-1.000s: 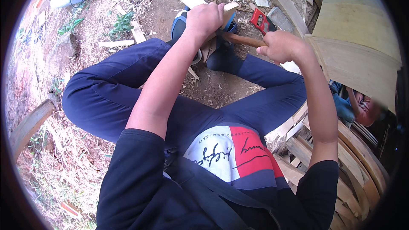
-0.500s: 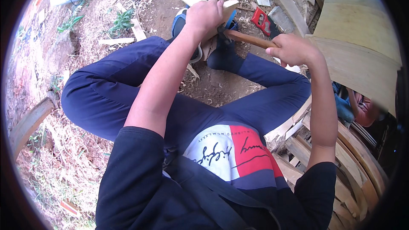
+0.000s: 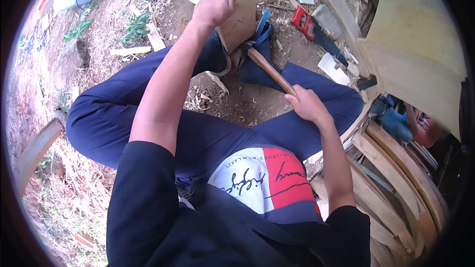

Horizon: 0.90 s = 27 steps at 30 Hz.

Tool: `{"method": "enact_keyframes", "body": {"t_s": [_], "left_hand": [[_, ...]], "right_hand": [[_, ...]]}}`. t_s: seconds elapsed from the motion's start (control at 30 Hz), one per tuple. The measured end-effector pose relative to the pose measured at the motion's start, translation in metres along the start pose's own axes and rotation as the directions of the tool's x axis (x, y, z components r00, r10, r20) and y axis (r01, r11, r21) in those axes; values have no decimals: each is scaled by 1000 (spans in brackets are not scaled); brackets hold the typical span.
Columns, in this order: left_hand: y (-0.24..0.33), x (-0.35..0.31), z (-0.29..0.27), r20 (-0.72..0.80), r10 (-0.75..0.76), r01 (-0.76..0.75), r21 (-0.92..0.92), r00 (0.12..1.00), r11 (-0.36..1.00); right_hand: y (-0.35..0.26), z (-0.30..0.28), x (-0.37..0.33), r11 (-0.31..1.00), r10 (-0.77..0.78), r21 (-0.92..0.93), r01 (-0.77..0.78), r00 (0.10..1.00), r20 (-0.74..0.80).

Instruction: The person sits on the ground and uses a hammer to drive nails into a small wooden block. They repeatedly position the nail, strike it with the hammer, and adjust the wood to continue the process.

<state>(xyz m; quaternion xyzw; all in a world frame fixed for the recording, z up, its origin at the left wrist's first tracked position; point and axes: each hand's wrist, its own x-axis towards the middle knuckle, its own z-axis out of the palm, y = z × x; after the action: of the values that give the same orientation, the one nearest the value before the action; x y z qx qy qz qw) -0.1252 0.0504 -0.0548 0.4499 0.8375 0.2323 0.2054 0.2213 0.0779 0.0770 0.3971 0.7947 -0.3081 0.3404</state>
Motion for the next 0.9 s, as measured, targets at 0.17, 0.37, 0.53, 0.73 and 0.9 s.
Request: {"method": "enact_keyframes", "body": {"t_s": [0.17,0.37,0.53,0.73,0.9], "left_hand": [[15,-15,-17,24,-4,3,42,1000,999],[34,-26,-12,-2,7,-7,41,1000,999],[49,-47,-11,-64,43,-38,86,997,996],[52,-50,-10,-66,48,-42,88,997,995],[35,-43,-2,-95,28,-20,80,995,997]], "right_hand": [[-40,-51,3,995,23,-100,-18,999,49],[-62,-107,28,995,63,-88,-40,960,272],[-87,-152,28,975,95,-220,-31,953,287],[-87,-165,18,971,72,-239,-8,963,258],[-84,-145,4,978,26,-205,18,977,210]]}}
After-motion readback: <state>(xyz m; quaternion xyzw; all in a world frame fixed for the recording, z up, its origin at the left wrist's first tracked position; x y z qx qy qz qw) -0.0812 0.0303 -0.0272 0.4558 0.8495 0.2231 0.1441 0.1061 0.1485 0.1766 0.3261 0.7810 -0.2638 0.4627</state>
